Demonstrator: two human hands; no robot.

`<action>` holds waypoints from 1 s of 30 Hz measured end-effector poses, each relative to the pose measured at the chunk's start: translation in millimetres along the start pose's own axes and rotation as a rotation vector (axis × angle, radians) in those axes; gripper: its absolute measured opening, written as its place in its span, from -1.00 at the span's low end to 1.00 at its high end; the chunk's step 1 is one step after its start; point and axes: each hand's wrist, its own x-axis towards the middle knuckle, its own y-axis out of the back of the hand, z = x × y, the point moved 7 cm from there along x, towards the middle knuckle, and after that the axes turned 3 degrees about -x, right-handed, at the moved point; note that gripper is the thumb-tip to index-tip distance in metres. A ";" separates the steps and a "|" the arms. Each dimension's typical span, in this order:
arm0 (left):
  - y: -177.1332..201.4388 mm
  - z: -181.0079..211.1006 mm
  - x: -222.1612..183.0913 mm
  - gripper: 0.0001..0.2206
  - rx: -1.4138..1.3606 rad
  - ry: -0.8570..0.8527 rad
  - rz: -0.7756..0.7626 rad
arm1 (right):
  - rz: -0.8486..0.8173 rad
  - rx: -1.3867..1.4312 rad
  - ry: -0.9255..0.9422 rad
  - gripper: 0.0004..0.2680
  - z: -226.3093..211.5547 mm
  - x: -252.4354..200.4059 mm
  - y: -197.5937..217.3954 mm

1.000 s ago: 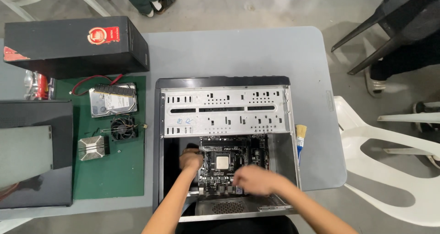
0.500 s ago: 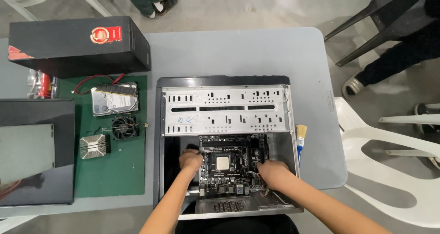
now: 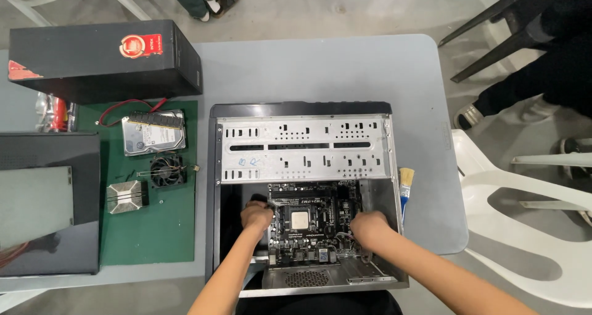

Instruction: Installing a motherboard into a computer case and connecting internal cables

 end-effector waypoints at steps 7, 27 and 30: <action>14.0 22.3 -44.9 -0.70 0.203 -0.037 -0.045 | -0.091 0.127 0.067 -0.82 19.5 -28.6 51.3; 54.0 54.7 -117.3 -0.59 0.022 -0.018 -0.010 | 0.027 0.225 0.074 -0.70 25.5 -43.0 63.9; 52.3 53.0 -115.5 -0.55 0.087 -0.008 -0.027 | 0.037 0.274 0.110 -0.67 26.2 -32.8 46.6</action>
